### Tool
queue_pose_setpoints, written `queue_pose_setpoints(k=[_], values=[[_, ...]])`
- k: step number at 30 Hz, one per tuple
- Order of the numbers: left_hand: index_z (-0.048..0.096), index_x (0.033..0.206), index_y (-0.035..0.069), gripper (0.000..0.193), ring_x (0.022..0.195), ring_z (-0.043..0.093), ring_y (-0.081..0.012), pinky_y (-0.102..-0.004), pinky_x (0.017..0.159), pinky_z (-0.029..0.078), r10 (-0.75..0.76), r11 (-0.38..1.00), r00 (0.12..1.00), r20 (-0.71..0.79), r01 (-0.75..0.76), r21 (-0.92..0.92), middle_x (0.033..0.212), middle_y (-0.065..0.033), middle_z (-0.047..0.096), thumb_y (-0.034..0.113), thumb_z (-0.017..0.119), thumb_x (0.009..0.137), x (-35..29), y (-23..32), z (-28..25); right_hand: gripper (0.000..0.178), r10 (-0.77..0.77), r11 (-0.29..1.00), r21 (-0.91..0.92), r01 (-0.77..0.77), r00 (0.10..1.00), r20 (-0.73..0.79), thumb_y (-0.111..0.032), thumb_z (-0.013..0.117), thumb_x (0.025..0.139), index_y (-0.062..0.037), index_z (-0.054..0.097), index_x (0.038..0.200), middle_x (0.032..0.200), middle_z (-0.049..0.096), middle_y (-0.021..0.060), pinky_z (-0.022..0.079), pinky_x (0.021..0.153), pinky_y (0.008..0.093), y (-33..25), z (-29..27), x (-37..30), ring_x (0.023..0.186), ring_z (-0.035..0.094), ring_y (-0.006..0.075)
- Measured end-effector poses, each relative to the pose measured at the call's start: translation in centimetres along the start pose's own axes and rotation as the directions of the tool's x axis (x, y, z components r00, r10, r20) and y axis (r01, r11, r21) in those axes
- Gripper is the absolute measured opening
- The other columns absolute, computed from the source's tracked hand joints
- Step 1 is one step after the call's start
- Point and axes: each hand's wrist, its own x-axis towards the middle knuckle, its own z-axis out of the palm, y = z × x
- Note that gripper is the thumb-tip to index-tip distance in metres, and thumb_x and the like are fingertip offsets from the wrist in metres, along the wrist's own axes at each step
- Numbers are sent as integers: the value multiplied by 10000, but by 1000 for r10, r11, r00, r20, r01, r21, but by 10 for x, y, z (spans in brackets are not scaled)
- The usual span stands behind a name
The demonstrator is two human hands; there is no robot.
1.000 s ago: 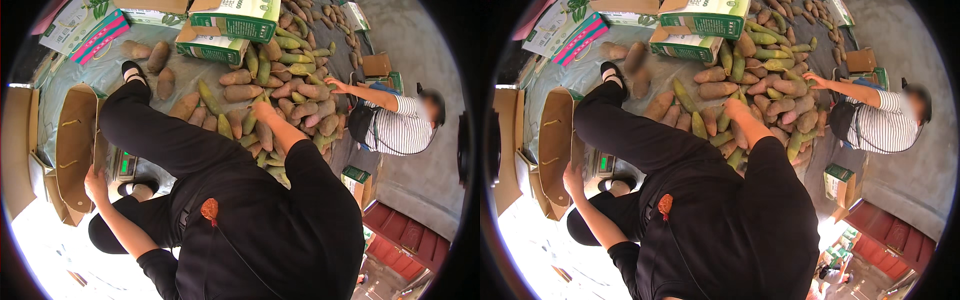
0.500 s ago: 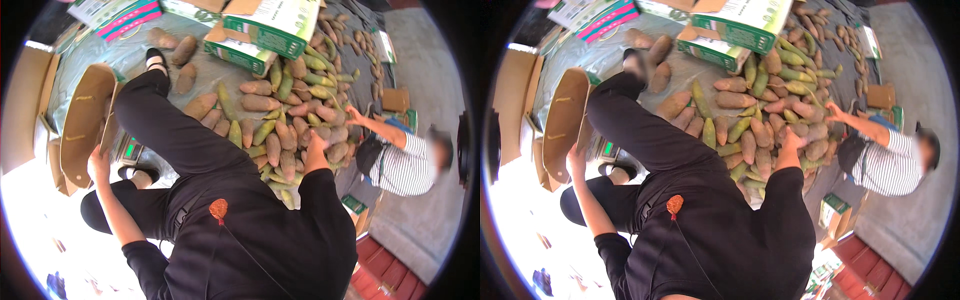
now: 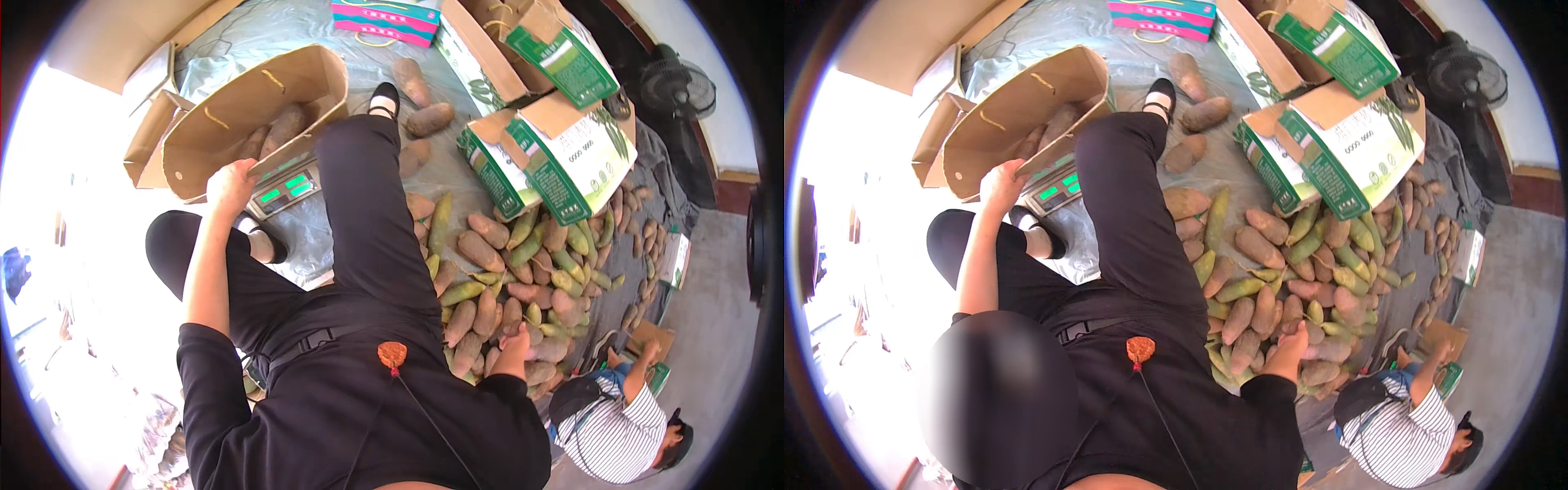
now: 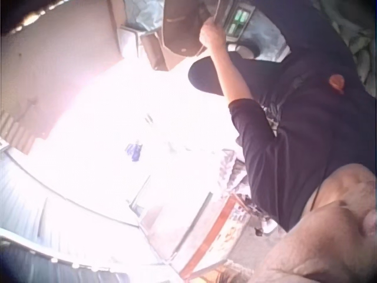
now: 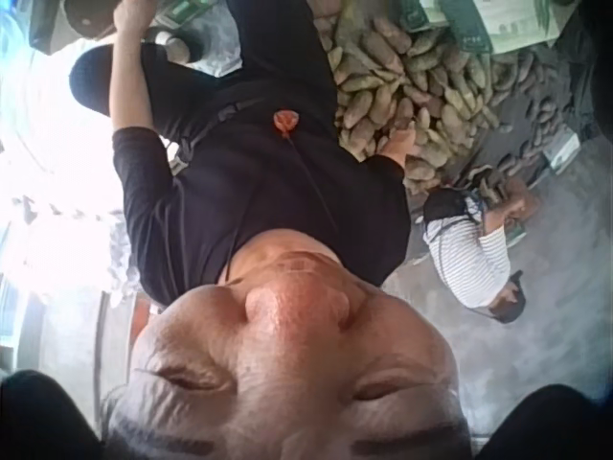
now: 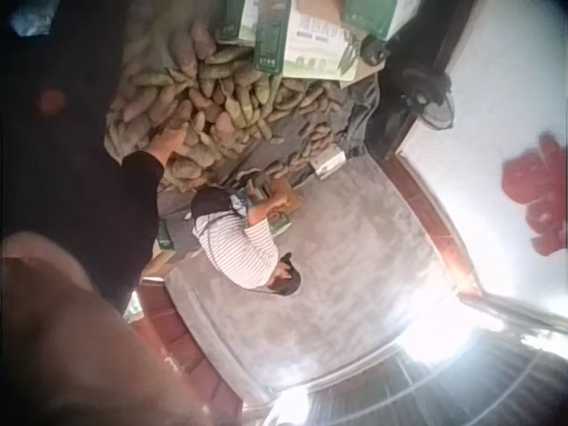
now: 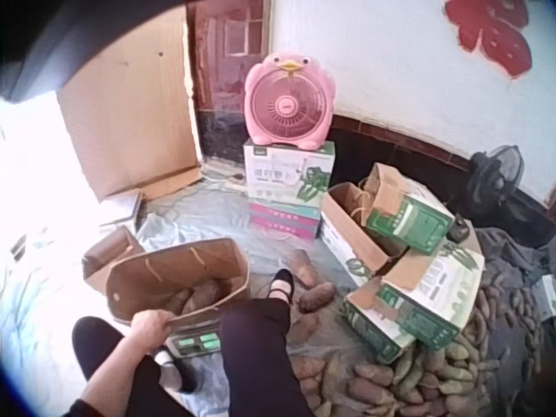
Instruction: Picking up lotus roots from the floor, weighing them, and placing them into cardboard boxes.
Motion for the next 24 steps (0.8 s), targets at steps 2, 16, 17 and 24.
queue_pose_setpoints(k=[2,16,17,24], values=[[624,1033,157,259,888,612,-332,-430,760,488,72,995,995,-64,-77,-69,944,-115,646,203,619,779,-1,-1,6,204,55,998,43,-55,998,-11,-320,731,773,-180,585,798,775,566,-16,372,474,331,6,2,4,547,475,185],[594,1124,109,385,1127,518,-262,-567,1027,274,-172,985,952,-254,174,-12,1097,-74,611,201,690,763,-30,-21,-8,608,-493,514,62,855,235,838,18,686,739,38,403,1277,1189,536,123,454,882,339,-7,161,-171,1053,540,229],[617,1083,109,327,1100,532,-266,-564,1024,283,-191,980,964,-187,196,13,1066,-75,622,196,673,772,-32,-24,-8,599,-507,467,83,881,190,841,24,677,739,40,407,1274,1194,534,120,441,901,339,-13,173,-219,1070,532,225],[626,857,104,90,948,579,-267,-594,1041,250,-168,984,976,-140,175,42,862,-62,613,71,582,786,-27,-22,-1,649,-330,131,390,912,-330,884,19,676,707,33,398,1293,1241,508,126,397,968,336,-60,246,-415,1144,497,216]])
